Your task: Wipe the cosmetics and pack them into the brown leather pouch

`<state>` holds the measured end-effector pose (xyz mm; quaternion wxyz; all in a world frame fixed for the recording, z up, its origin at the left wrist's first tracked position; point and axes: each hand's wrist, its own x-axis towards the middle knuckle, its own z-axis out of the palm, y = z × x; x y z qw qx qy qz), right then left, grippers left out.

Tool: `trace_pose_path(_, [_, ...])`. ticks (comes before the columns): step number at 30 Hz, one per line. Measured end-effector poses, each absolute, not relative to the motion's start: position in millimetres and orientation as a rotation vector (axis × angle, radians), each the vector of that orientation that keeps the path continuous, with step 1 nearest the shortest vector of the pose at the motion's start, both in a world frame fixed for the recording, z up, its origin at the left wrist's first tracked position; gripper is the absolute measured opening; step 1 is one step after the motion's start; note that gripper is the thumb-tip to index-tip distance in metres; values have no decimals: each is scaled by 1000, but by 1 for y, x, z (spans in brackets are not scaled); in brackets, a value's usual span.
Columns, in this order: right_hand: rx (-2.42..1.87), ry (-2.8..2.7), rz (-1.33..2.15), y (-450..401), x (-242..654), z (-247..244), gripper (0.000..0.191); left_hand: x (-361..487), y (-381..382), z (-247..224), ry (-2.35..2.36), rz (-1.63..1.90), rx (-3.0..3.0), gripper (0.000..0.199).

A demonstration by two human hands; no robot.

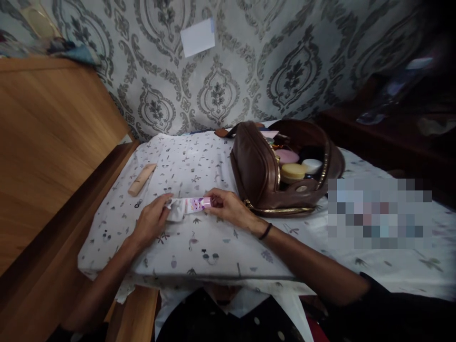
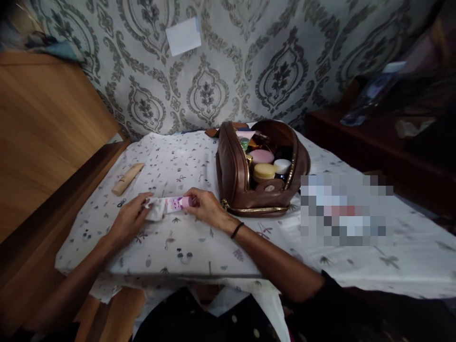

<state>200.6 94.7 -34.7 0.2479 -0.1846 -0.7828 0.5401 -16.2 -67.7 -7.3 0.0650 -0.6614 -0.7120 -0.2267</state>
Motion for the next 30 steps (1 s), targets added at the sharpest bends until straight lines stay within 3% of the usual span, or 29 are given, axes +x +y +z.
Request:
trace_pose_path(5, [-384, -1973, 1671, 94, 197, -35, 21, 21, -42, 14, -1912, -981, -1943, 31])
trace_pose_path(10, [-458, -1965, 1529, 94, 195, -38, 25, 53, -17, -5, -1670, -628, -2115, 27])
trace_pose_path(14, [-462, -1898, 1679, 96, 192, -45, 35, 37, -17, -18, -1656, -448, -2078, 24])
trace_pose_path(22, [-435, -1831, 1826, 96, 195, -43, 34, -24, -45, -23, -1992, -581, -2113, 19])
trace_pose_path(26, [-447, -1833, 1839, 98, 196, -43, 37, -28, -50, -26, -2268, -716, -2117, 25])
trace_pose_path(30, [-464, -1808, 1890, 100, 197, -43, 41, -23, -50, -23, -2253, -785, -2143, 26])
